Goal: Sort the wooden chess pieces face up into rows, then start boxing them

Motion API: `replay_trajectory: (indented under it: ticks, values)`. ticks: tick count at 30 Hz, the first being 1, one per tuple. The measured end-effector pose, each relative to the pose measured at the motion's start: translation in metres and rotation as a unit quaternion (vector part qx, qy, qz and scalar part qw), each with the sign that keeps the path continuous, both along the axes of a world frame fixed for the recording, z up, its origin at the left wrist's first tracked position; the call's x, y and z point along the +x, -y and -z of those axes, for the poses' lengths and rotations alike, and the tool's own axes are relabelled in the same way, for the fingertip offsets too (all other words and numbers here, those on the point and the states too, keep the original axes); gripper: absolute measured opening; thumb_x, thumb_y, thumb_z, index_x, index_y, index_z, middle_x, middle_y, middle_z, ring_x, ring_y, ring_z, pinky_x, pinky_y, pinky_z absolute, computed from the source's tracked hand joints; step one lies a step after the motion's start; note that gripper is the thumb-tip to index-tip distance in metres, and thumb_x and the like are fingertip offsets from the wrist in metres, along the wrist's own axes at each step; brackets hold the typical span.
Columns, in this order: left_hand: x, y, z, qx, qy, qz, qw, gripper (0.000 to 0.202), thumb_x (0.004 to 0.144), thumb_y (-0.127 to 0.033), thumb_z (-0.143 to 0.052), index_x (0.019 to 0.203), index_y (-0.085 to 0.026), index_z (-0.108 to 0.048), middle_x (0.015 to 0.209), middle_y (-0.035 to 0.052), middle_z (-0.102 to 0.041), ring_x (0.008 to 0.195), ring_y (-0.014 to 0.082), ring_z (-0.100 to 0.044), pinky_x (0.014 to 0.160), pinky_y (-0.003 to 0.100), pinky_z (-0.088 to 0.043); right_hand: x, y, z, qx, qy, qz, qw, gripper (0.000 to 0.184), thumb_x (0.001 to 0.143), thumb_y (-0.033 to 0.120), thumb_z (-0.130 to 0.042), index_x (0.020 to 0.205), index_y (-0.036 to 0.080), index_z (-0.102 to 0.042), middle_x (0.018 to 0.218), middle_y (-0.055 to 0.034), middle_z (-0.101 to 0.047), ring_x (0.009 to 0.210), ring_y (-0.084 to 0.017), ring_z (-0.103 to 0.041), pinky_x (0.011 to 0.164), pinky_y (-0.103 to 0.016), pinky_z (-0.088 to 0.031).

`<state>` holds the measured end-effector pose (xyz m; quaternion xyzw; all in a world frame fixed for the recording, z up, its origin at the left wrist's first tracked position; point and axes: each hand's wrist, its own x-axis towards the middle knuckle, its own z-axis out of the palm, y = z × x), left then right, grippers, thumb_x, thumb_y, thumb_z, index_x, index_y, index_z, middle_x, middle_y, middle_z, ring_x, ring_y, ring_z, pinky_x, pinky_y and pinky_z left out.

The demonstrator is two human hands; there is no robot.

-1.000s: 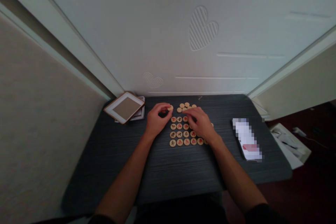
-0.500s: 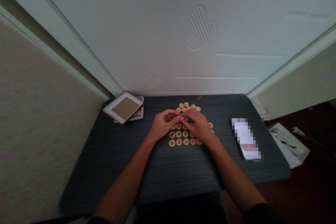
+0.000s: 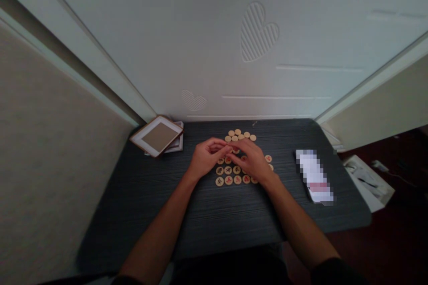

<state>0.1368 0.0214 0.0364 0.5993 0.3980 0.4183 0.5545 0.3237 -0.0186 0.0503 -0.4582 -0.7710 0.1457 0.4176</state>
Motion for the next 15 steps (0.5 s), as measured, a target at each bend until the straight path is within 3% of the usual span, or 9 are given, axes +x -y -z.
replay_trajectory:
  ticks: [9, 15]
  values:
    - [-0.0033, 0.0004, -0.0014, 0.005, 0.008, 0.029, 1.0, 0.032, 0.082, -0.042, -0.075, 0.103, -0.017, -0.07, 0.095, 0.009, -0.079, 0.084, 0.0231, -0.076, 0.078, 0.035, -0.063, 0.0005, 0.0003, -0.0048, -0.032, -0.035, 0.007, 0.999, 0.024, 0.093, 0.028, -0.066, 0.116, 0.026, -0.068, 0.103, -0.004, -0.07, 0.094, -0.019, -0.064, 0.088, -0.034, -0.053]
    - [-0.0049, -0.0001, -0.0073, 0.013, 0.017, 0.026, 0.999, 0.033, 0.087, -0.047, -0.069, 0.099, -0.017, -0.071, 0.09, 0.0089, -0.078, 0.077, 0.022, -0.075, 0.075, 0.035, -0.062, 0.0018, -0.0001, -0.0057, -0.048, -0.052, 0.027, 0.997, 0.018, 0.094, 0.028, -0.064, 0.111, 0.025, -0.068, 0.103, -0.0042, -0.071, 0.087, -0.018, -0.065, 0.082, -0.033, -0.053]
